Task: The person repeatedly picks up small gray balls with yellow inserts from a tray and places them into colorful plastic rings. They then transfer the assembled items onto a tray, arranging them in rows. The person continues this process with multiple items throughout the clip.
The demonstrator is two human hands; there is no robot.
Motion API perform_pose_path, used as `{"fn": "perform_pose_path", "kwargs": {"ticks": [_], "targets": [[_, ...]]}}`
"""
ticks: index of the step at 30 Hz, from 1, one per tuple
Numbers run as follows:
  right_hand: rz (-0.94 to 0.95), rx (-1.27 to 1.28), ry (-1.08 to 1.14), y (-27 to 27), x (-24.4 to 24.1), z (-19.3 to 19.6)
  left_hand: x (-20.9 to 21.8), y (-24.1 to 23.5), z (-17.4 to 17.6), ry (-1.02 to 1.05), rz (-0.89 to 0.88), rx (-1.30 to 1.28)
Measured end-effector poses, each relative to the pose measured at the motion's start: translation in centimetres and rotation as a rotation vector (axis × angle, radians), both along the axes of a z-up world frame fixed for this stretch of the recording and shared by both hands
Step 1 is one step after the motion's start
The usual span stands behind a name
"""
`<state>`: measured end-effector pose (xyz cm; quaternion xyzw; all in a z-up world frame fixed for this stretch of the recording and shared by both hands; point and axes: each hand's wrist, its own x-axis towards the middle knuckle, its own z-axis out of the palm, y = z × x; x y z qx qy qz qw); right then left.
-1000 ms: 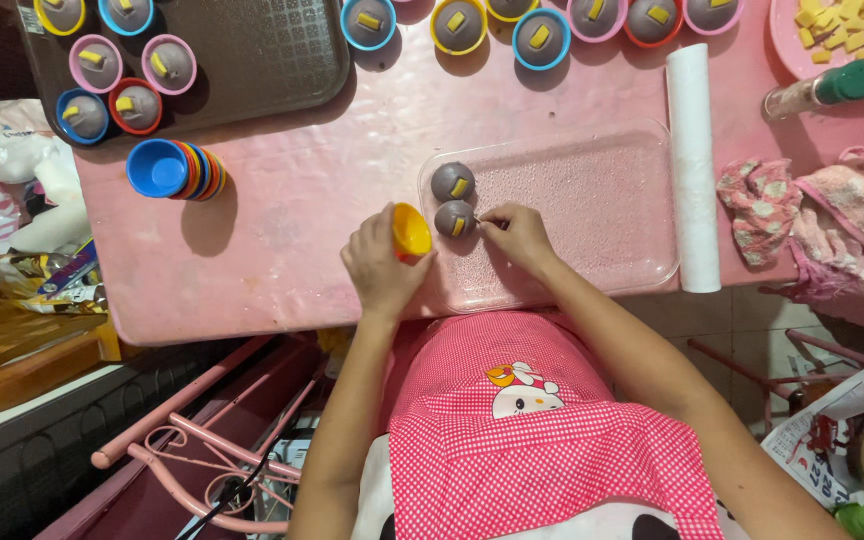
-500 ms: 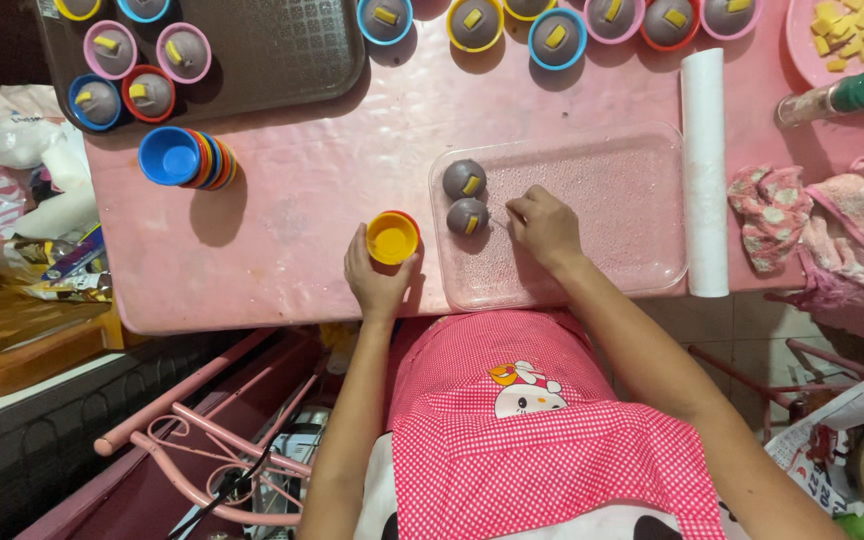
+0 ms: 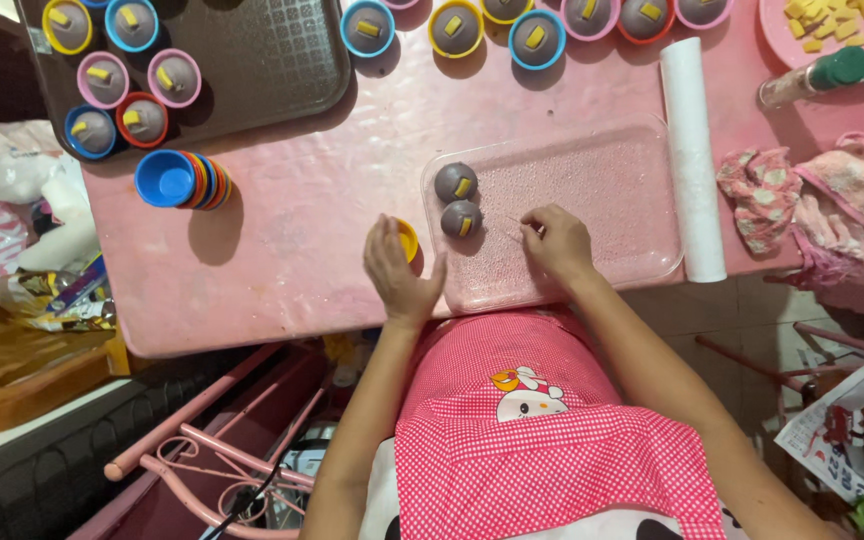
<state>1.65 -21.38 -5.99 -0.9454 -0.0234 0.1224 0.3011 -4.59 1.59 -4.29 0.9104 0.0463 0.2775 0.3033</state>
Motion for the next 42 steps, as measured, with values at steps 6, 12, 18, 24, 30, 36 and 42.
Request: {"fn": "perform_pose_path", "kwargs": {"ticks": [6, 12, 18, 24, 30, 36, 42], "targets": [[-0.037, 0.157, -0.084, -3.2, 0.3, -0.5, 3.2, -5.6, 2.0, -0.081, -0.197, -0.065], [-0.110, 0.287, -0.035, -8.0, 2.9, 1.1, 6.9, -10.7, 0.9, 0.041, -0.276, -0.096], [-0.129, 0.256, -0.030, -11.8, 5.8, 3.4, 13.5, -14.6, -1.0, 0.149, -0.221, -0.121], [-0.143, 0.246, -0.034, -14.1, 8.2, 4.7, 20.2, -16.7, -2.8, 0.241, -0.057, -0.158], [-0.133, 0.275, -0.055, -15.4, 10.3, 4.3, 24.0, -17.3, -7.1, 0.456, 0.121, -0.352], [-0.094, 0.295, -0.074, -16.5, 11.8, 3.1, 25.6, -19.0, -3.8, 0.345, 0.150, -0.323], [-0.088, 0.312, -0.098, -16.7, 12.3, 3.0, 26.7, -19.3, -4.5, 0.272, 0.208, -0.292]]}}
